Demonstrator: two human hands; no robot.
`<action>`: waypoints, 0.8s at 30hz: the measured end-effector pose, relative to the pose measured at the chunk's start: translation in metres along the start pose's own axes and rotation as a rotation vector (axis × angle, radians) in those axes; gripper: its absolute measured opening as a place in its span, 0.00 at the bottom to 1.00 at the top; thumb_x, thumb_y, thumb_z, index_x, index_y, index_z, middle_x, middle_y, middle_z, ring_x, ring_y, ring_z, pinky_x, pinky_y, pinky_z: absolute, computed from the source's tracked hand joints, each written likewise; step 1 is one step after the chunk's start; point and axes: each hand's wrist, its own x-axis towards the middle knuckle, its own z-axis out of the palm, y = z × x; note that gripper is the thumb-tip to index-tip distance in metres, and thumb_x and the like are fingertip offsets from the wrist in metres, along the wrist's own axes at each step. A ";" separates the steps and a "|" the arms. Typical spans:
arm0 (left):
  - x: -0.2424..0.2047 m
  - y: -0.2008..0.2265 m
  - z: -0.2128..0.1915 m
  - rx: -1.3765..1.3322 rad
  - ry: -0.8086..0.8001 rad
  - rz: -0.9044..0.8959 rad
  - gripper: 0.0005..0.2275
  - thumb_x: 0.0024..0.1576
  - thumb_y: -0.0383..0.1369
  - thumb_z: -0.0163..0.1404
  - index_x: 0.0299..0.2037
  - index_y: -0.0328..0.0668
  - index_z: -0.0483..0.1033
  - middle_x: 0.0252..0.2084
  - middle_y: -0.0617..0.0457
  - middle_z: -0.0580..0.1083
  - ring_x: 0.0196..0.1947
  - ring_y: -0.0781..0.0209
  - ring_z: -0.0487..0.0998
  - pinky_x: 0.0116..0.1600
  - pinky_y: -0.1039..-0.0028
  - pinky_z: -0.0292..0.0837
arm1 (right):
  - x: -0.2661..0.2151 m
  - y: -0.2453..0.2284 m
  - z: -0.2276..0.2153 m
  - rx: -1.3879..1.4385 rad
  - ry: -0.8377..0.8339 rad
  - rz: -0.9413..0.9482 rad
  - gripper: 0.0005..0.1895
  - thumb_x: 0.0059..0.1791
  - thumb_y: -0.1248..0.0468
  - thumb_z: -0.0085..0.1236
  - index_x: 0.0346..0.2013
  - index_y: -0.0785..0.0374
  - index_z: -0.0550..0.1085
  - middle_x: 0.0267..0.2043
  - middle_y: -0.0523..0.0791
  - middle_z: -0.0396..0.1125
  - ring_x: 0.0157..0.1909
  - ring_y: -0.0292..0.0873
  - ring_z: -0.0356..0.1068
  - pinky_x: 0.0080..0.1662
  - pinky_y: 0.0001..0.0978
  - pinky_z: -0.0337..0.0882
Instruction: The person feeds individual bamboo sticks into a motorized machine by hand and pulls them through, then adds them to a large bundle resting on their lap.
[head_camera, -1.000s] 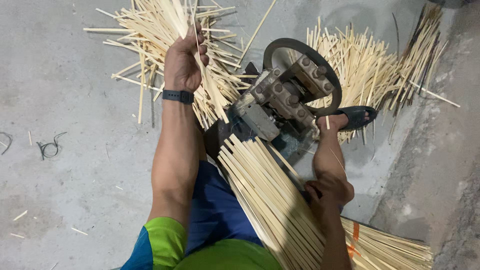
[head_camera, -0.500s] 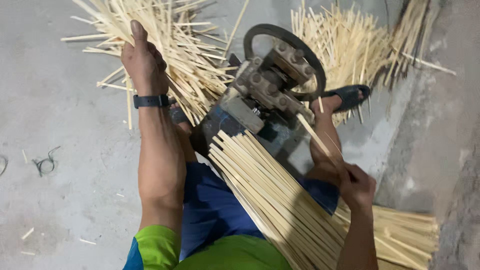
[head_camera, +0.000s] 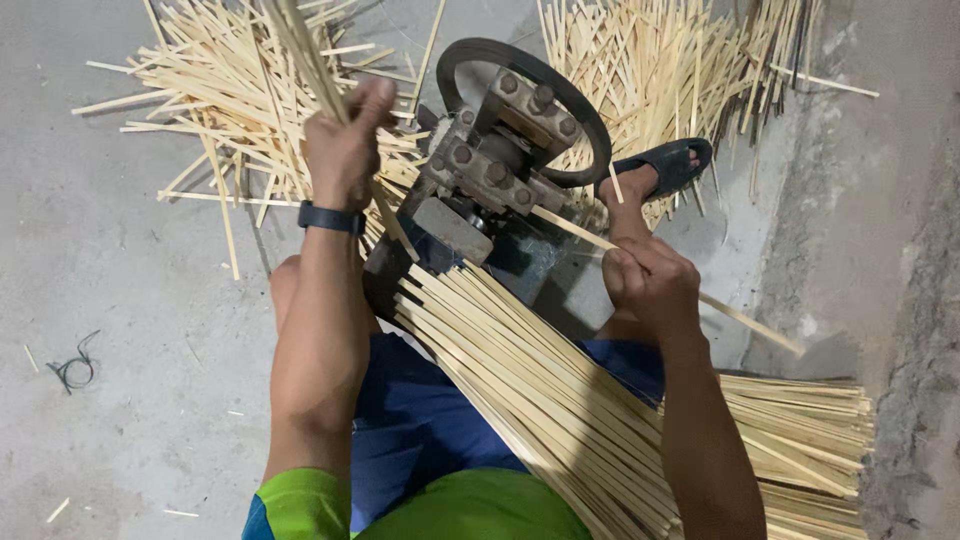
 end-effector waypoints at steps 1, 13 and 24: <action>-0.001 0.000 0.004 -0.001 0.004 0.002 0.24 0.50 0.49 0.63 0.47 0.37 0.79 0.25 0.59 0.80 0.14 0.74 0.68 0.17 0.82 0.63 | 0.003 -0.004 -0.001 0.001 -0.001 -0.004 0.05 0.49 0.70 0.62 0.39 0.63 0.82 0.39 0.50 0.76 0.39 0.51 0.76 0.43 0.40 0.75; -0.016 0.009 0.021 -0.093 -0.009 -0.074 0.15 0.57 0.38 0.61 0.39 0.28 0.84 0.27 0.53 0.77 0.20 0.67 0.63 0.25 0.77 0.54 | 0.007 -0.033 0.011 0.035 -0.004 -0.037 0.06 0.50 0.64 0.64 0.38 0.63 0.82 0.34 0.51 0.75 0.35 0.52 0.75 0.39 0.40 0.74; 0.010 -0.007 0.008 -0.446 0.011 0.128 0.18 0.62 0.40 0.52 0.55 0.32 0.77 0.30 0.52 0.79 0.26 0.69 0.76 0.28 0.78 0.68 | -0.031 -0.014 0.009 0.115 -0.293 0.138 0.12 0.52 0.57 0.58 0.43 0.58 0.81 0.38 0.48 0.73 0.37 0.49 0.74 0.42 0.39 0.72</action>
